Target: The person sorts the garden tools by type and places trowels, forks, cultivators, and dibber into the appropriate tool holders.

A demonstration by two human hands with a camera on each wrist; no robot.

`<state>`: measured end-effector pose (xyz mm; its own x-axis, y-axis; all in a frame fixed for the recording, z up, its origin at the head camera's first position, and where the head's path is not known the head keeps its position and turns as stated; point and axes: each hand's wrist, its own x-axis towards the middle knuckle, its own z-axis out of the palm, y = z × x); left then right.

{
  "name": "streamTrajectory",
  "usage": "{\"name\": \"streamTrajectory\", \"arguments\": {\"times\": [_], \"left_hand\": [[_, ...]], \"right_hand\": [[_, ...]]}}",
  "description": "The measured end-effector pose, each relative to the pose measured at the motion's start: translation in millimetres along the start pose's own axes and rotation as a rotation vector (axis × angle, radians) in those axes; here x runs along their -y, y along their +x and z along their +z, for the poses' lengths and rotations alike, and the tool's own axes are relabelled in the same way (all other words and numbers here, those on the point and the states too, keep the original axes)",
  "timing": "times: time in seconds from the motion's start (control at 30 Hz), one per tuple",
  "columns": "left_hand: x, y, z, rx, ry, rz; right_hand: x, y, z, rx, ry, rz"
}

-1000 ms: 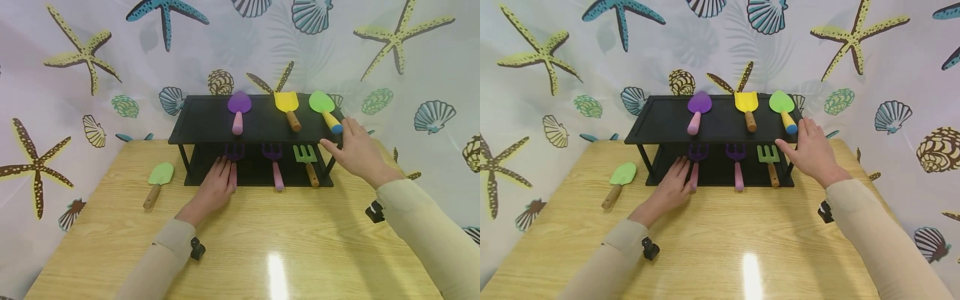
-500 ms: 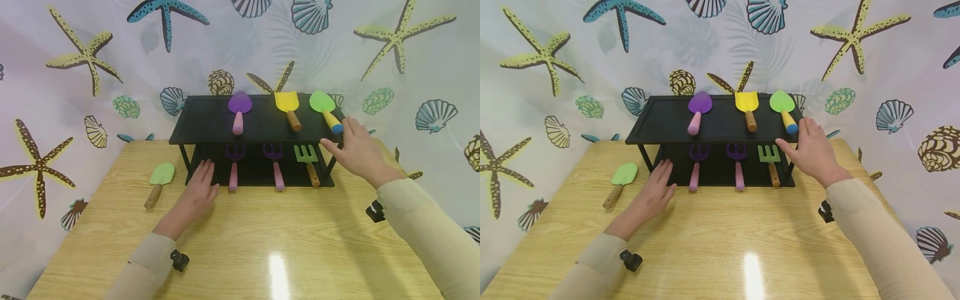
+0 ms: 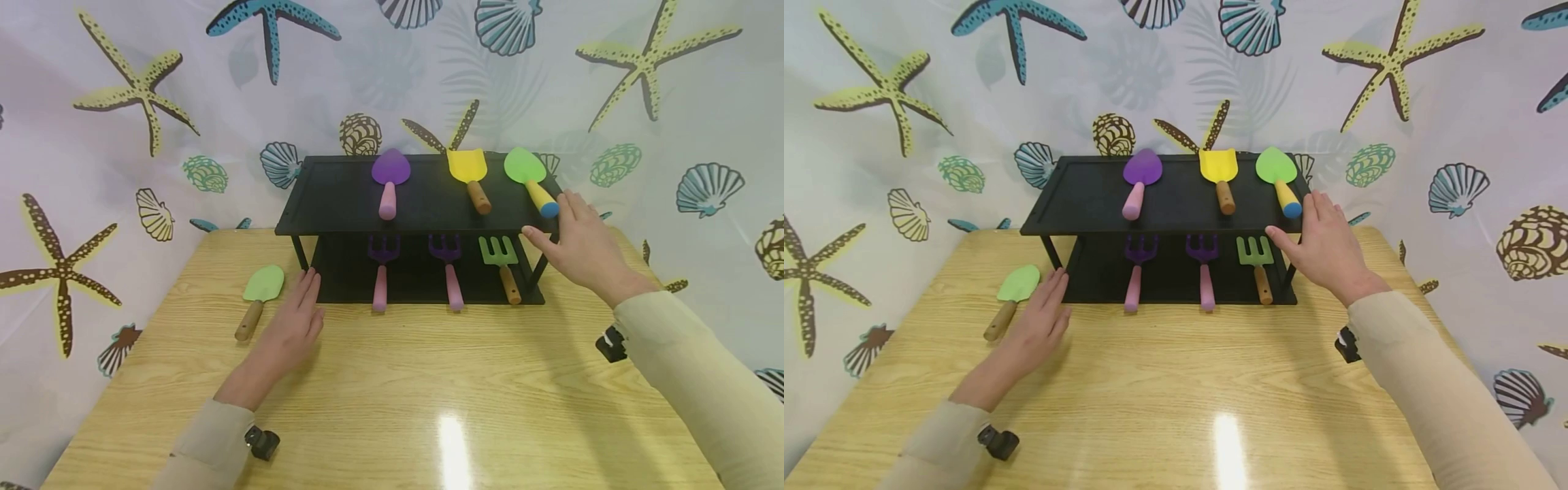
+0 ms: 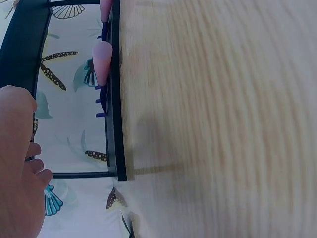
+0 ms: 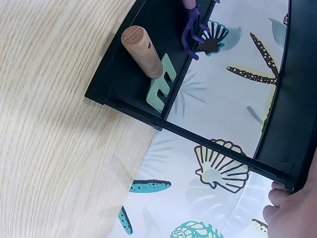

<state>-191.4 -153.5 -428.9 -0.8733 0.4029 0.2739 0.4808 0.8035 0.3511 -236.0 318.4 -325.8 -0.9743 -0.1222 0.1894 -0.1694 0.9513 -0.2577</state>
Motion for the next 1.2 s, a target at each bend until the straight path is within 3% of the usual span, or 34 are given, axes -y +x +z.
{"name": "streamTrajectory", "arguments": {"times": [0.33,0.63,0.83,1.2], "left_hand": [[19.3,-15.1,-4.7,0.021,-0.012,-0.075],[47.9,-22.1,-8.9,0.023,0.027,-0.165],[66.2,-24.4,-14.0,0.061,0.041,-0.228],[90.2,-24.7,-16.3,0.079,0.150,-0.187]], "right_hand": [[0.6,-0.7,0.4,0.000,0.004,0.002],[0.4,-0.8,0.2,0.010,0.001,0.007],[-0.2,0.6,0.3,0.012,-0.006,0.010],[0.0,0.1,-0.3,0.014,-0.007,0.014]]}}
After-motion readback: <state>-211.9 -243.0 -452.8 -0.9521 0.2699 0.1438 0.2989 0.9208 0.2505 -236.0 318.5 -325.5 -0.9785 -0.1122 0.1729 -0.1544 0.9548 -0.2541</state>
